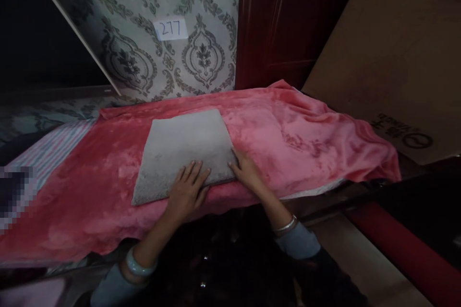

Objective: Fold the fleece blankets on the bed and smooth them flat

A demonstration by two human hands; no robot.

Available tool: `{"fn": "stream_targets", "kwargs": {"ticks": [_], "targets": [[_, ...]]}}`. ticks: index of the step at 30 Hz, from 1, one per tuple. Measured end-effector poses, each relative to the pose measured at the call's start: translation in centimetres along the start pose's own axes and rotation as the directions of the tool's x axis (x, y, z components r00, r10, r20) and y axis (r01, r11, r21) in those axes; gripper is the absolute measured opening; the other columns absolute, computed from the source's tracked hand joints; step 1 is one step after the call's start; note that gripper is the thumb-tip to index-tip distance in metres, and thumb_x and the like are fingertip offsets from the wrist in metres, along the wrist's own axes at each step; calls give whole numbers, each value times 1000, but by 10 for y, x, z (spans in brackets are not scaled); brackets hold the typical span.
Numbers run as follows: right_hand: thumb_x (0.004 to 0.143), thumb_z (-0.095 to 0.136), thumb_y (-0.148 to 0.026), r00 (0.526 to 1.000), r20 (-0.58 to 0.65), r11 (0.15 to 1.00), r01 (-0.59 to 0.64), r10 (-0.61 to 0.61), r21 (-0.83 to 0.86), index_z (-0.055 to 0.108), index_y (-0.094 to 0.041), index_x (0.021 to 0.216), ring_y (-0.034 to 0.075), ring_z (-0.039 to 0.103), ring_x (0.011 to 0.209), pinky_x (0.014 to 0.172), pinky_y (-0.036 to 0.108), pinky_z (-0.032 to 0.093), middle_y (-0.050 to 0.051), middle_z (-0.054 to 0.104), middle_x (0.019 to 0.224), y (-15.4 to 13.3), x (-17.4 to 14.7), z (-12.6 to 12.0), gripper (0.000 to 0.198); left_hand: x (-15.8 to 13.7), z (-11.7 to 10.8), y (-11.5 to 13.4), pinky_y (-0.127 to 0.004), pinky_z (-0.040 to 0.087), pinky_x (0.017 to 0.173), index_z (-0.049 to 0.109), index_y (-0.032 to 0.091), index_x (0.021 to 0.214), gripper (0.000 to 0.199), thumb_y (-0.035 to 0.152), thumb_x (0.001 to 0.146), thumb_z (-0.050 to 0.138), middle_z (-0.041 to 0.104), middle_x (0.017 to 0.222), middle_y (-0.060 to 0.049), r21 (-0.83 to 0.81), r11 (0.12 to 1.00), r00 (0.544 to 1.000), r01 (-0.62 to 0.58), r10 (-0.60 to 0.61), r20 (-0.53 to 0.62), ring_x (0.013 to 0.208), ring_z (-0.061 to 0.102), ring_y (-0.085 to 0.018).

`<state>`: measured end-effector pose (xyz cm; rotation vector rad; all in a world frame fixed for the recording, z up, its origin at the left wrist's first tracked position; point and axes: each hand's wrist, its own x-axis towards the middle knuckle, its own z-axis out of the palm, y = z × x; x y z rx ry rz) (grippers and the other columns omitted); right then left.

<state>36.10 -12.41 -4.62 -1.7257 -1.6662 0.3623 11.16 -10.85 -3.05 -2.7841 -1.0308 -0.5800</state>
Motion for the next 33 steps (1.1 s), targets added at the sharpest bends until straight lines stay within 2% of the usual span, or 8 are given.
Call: {"fn": "stream_targets", "kwargs": {"ticks": [5,11,14,17,20,23,27,33], "targets": [[90,52,-37,992,-55,975,-100,113,200,52,-18,146,27,53,133,115,46,41,9,57,144,-8,-25,0,59,-25,-20,-26,-53,35,117,51,22,145,48,28,98,44,46,155,-12,1,1000,998,-32,31,54,144,41,-29],[88,53,-40,985,-46,904,-131,164,408,55,-20,142,27,59,126,109,48,47,9,63,137,-7,-28,1,58,-68,-40,-74,-58,39,113,54,20,143,49,33,97,43,51,151,-14,70,989,990,132,-134,34,141,45,-33],[86,55,-44,979,-34,856,-159,202,491,55,-18,141,28,62,121,106,48,49,9,66,132,-9,-29,1,61,-73,-42,-82,-58,39,113,56,19,140,48,36,96,46,51,150,-15,73,985,987,156,-159,35,140,46,-34],[85,58,-48,970,31,793,-214,240,571,53,-20,142,28,65,113,100,48,54,9,68,127,-12,-32,-1,64,-65,-38,-75,-56,36,116,57,22,140,46,30,95,49,53,149,-13,67,994,994,89,-92,53,139,47,-31],[81,67,-50,942,87,648,-289,325,705,56,-25,139,29,66,109,90,47,60,7,67,128,-19,-39,-1,64,-51,-32,-65,-50,41,114,55,22,141,47,22,95,48,52,150,-13,37,999,998,-22,20,56,140,47,-29],[72,78,-48,902,121,403,-301,414,864,64,-26,122,28,66,109,90,46,61,5,65,130,-33,-46,2,56,-39,-26,-59,-48,45,110,54,19,141,48,17,93,50,53,149,-14,8,994,992,-114,113,62,139,47,-30],[61,91,-43,856,192,94,-267,480,959,66,-22,84,25,70,97,96,45,58,4,73,101,-59,-54,13,40,-31,-19,-59,-48,45,110,49,21,144,58,7,88,50,51,151,-14,-31,986,983,-163,165,79,139,47,-29],[54,96,-37,823,299,-82,-298,483,951,61,-21,75,23,71,86,98,45,56,2,73,90,-95,-55,31,43,-36,-11,-66,-48,52,102,52,16,140,58,3,84,50,60,139,-16,-19,964,964,-265,265,-27,128,57,-31]]}}
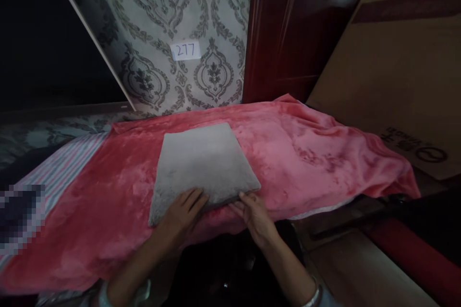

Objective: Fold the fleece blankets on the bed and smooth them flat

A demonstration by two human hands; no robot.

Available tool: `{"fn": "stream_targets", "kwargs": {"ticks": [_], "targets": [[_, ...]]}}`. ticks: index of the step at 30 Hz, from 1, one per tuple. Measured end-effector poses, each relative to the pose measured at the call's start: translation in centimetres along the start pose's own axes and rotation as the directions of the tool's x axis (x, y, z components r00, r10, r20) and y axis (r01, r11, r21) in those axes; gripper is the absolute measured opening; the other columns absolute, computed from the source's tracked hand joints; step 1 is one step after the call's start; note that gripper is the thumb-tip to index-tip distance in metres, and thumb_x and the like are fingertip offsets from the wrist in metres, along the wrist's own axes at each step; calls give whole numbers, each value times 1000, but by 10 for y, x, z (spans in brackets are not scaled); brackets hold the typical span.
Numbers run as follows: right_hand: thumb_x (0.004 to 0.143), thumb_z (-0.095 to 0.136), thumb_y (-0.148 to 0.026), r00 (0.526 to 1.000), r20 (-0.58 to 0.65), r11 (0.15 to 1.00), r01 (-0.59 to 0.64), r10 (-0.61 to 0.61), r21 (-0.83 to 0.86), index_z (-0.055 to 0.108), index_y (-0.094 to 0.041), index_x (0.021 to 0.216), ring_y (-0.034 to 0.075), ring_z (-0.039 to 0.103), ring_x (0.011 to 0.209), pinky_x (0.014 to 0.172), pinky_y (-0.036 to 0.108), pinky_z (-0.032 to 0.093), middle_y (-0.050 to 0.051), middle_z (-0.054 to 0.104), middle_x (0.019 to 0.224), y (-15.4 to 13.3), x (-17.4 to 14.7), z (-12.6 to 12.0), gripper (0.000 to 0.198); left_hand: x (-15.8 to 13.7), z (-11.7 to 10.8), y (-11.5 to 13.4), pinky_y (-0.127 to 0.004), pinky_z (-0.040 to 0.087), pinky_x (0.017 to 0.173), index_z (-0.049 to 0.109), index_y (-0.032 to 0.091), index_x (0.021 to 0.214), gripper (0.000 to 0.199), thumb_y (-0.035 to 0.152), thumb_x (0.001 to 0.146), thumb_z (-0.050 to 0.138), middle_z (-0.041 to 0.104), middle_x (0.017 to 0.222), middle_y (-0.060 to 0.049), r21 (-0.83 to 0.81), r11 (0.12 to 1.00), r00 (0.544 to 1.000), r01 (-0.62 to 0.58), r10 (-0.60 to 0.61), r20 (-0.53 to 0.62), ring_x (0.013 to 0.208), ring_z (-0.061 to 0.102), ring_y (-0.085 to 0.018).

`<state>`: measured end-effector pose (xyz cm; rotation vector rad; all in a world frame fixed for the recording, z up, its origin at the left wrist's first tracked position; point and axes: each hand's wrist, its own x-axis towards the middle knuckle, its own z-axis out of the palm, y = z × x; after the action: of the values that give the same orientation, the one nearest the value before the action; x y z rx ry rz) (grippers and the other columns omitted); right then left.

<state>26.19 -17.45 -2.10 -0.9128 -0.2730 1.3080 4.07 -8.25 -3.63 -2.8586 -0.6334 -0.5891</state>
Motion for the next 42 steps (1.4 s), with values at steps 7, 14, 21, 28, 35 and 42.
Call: {"fn": "stream_targets", "kwargs": {"ticks": [7,14,21,28,35,42], "targets": [[58,91,-47,999,-6,999,-44,43,-20,65,-25,94,29,72,90,92,47,56,6,75,102,28,0,34,50,3,-18,-9,-43,56,98,60,19,131,43,10,89,53,68,128,-12,-172,985,992,-21,-1,-122,117,63,-26],[55,85,-54,984,-172,998,-57,50,-39,61,-35,107,35,63,116,81,45,57,2,70,123,57,11,65,60,11,-55,-36,-32,57,95,68,27,122,32,19,93,55,75,115,-6,-454,889,996,50,-78,-41,106,70,-19],[49,83,-47,979,-185,993,67,-83,-94,63,-27,97,32,70,94,62,35,54,4,76,100,22,18,68,56,41,-85,-62,-25,58,82,74,24,110,26,27,94,53,78,102,-5,-622,776,992,103,-124,11,92,73,-16],[53,79,-38,927,-274,952,191,-255,-240,67,-20,87,24,67,67,61,34,54,5,74,79,-65,19,-14,41,75,-70,-101,-32,57,79,74,20,108,35,42,86,58,78,102,-9,-758,550,898,350,-427,105,92,73,-22],[63,78,-42,900,-375,964,142,-221,-227,64,-22,81,23,64,62,55,34,52,4,70,71,-55,20,-86,31,130,-3,-140,-35,52,84,73,18,91,31,36,67,66,75,97,-7,-687,452,764,569,-598,240,94,66,-25],[67,78,-54,933,-273,952,162,-233,-258,64,-28,105,28,68,67,58,39,54,5,73,83,-46,18,-85,47,185,14,-156,-30,41,58,62,17,58,27,40,67,73,58,54,-2,-660,313,689,683,-576,440,62,56,-21]]}}
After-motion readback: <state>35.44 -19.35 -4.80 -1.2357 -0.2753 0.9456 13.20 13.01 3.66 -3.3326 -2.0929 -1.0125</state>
